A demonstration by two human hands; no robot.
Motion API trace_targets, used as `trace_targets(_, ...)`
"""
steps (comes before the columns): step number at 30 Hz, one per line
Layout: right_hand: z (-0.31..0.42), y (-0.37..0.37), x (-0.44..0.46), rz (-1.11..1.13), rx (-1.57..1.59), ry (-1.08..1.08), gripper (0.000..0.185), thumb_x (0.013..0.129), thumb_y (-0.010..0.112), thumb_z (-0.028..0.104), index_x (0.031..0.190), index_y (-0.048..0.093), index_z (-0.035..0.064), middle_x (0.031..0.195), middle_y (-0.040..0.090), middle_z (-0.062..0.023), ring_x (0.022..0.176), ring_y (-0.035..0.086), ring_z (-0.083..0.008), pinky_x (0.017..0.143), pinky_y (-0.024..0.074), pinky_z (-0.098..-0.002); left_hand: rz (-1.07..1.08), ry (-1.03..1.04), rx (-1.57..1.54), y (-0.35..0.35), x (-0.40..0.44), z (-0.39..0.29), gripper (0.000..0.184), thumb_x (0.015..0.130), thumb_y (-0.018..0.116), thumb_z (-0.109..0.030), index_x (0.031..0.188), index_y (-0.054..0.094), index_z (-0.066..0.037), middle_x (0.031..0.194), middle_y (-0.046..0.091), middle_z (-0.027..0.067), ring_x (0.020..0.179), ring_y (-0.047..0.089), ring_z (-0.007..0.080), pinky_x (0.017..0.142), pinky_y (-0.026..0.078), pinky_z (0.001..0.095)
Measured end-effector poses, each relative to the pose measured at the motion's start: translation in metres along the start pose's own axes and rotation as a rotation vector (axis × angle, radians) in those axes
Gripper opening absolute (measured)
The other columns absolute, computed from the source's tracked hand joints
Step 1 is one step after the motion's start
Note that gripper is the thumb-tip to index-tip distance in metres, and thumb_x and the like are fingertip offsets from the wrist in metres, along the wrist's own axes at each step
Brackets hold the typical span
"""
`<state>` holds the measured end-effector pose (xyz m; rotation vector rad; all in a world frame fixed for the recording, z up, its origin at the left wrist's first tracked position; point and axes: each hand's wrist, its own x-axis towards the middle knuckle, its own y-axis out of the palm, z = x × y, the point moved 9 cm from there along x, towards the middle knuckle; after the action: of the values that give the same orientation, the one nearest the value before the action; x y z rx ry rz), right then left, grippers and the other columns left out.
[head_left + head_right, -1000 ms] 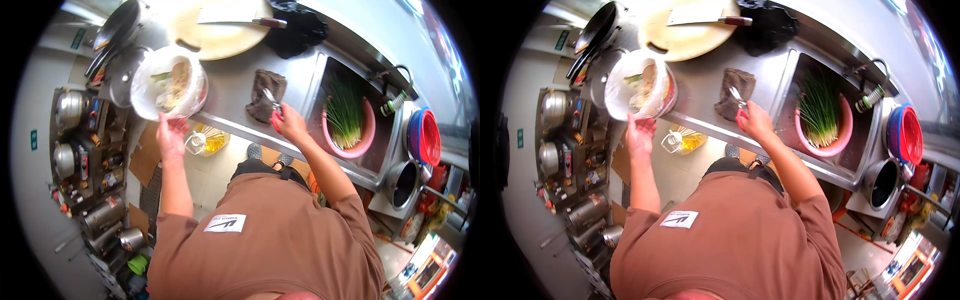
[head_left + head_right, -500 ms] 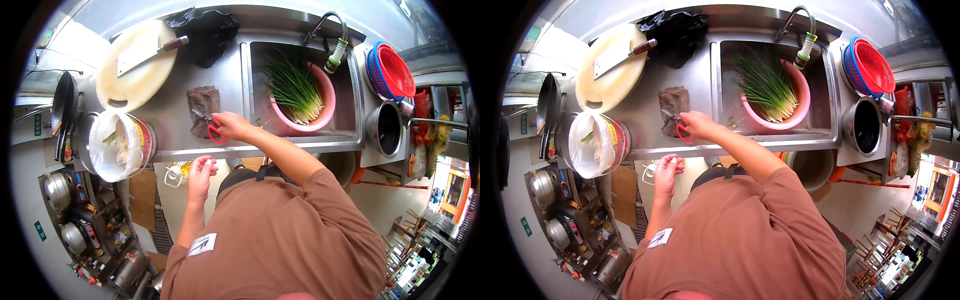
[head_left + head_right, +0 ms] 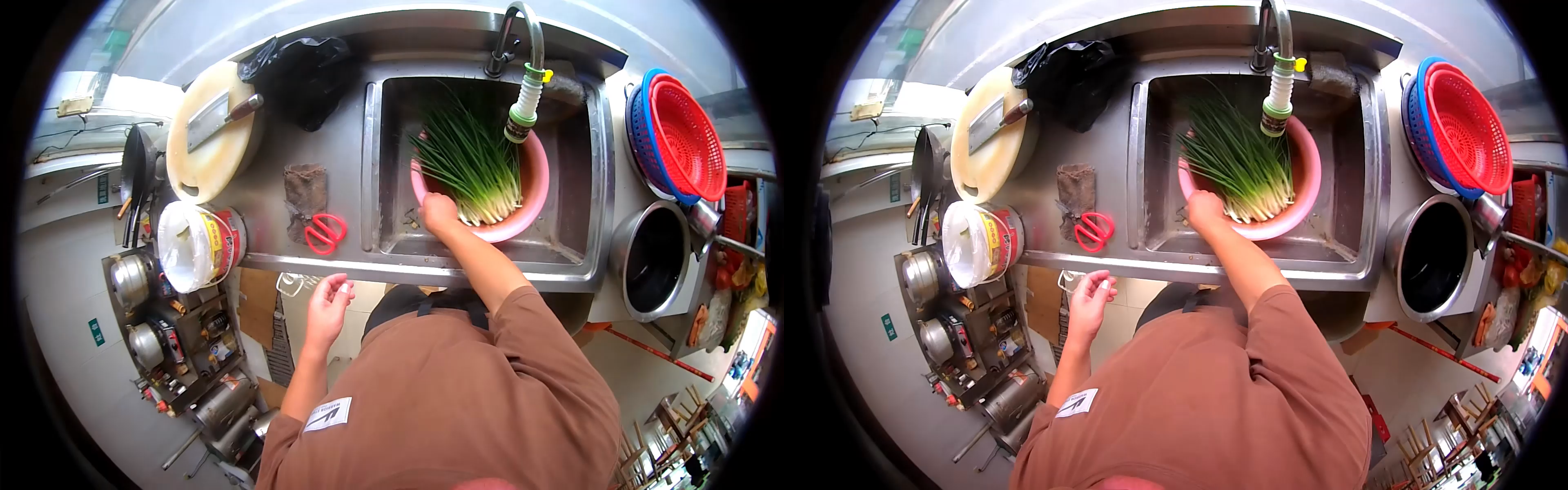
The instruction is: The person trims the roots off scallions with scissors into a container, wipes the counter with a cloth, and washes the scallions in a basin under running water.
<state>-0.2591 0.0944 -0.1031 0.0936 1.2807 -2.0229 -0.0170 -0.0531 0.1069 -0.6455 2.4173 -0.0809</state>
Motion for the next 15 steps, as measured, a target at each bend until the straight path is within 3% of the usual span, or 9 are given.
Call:
trace_targets(4, 0.03, -0.016, 0.019, -0.071, 0.165, -0.151, 0.023, 0.082, 0.066, 0.019, 0.099, 0.07, 0.0033, 0.1, 0.069, -0.0205, 0.094, 0.066, -0.0389, 0.083, 0.0526, -0.0464, -0.035, -0.048, 0.068, 0.023, -0.017, 0.0, 0.028, 0.098, 0.056, -0.013, 0.122, 0.055, 0.001, 0.107, 0.063, 0.0077, 0.089, 0.061, 0.0123, 0.08, 0.05, 0.0266)
trace_targets(6, 0.043, -0.028, 0.016, -0.005, 0.378, -0.327, 0.026, 0.083, 0.064, 0.023, 0.102, 0.07, 0.0055, 0.1, 0.068, -0.0204, 0.092, 0.065, -0.0401, 0.083, 0.051, -0.0468, -0.048, -0.048, 0.12, 0.03, -0.022, 0.001, 0.029, 0.097, 0.057, -0.012, 0.123, 0.055, 0.001, 0.108, 0.064, 0.0082, 0.089, 0.061, 0.0121, 0.08, 0.05, 0.026)
trace_targets(8, 0.026, -0.06, 0.004, 0.164, 0.404, -0.358, 0.029, 0.086, 0.06, 0.027, 0.104, 0.069, 0.0068, 0.099, 0.068, -0.0194, 0.09, 0.065, -0.0378, 0.081, 0.0507, -0.0466, -0.077, -0.041, 0.104, 0.038, -0.026, 0.002, 0.029, 0.097, 0.058, -0.012, 0.122, 0.056, 0.002, 0.106, 0.064, 0.0077, 0.089, 0.061, 0.0114, 0.08, 0.05, 0.0257)
trace_targets(11, -0.071, -0.173, -0.003, -0.307, 0.572, -0.036, 0.023, 0.088, 0.058, 0.028, 0.089, 0.068, 0.0068, 0.087, 0.069, -0.0166, 0.088, 0.065, -0.0356, 0.079, 0.0507, -0.0442, -0.117, -0.009, 0.094, 0.044, -0.026, 0.006, 0.028, 0.096, 0.059, -0.012, 0.12, 0.058, 0.003, 0.104, 0.065, 0.0074, 0.089, 0.061, 0.0109, 0.08, 0.05, 0.0256)
trace_targets(13, -0.106, -0.261, 0.003, -0.596, 0.506, -0.006, 0.019, 0.088, 0.059, 0.022, 0.097, 0.066, 0.0073, 0.097, 0.066, -0.0158, 0.098, 0.061, -0.0344, 0.084, 0.0481, -0.0424, -0.133, 0.0, 0.1, 0.05, -0.029, 0.012, 0.028, 0.096, 0.059, -0.012, 0.119, 0.058, 0.003, 0.104, 0.065, 0.0076, 0.089, 0.061, 0.0111, 0.081, 0.05, 0.0258)
trace_targets(15, -0.121, -0.323, 0.043, -0.843, 0.169, -0.193, 0.024, 0.088, 0.058, 0.018, 0.108, 0.063, 0.0071, 0.112, 0.06, -0.0168, 0.102, 0.059, -0.0369, 0.087, 0.048, -0.0439, -0.095, -0.006, 0.171, 0.061, -0.026, 0.015, 0.028, 0.096, 0.058, -0.011, 0.12, 0.057, 0.003, 0.107, 0.064, 0.0084, 0.092, 0.061, 0.0133, 0.084, 0.051, 0.0279)
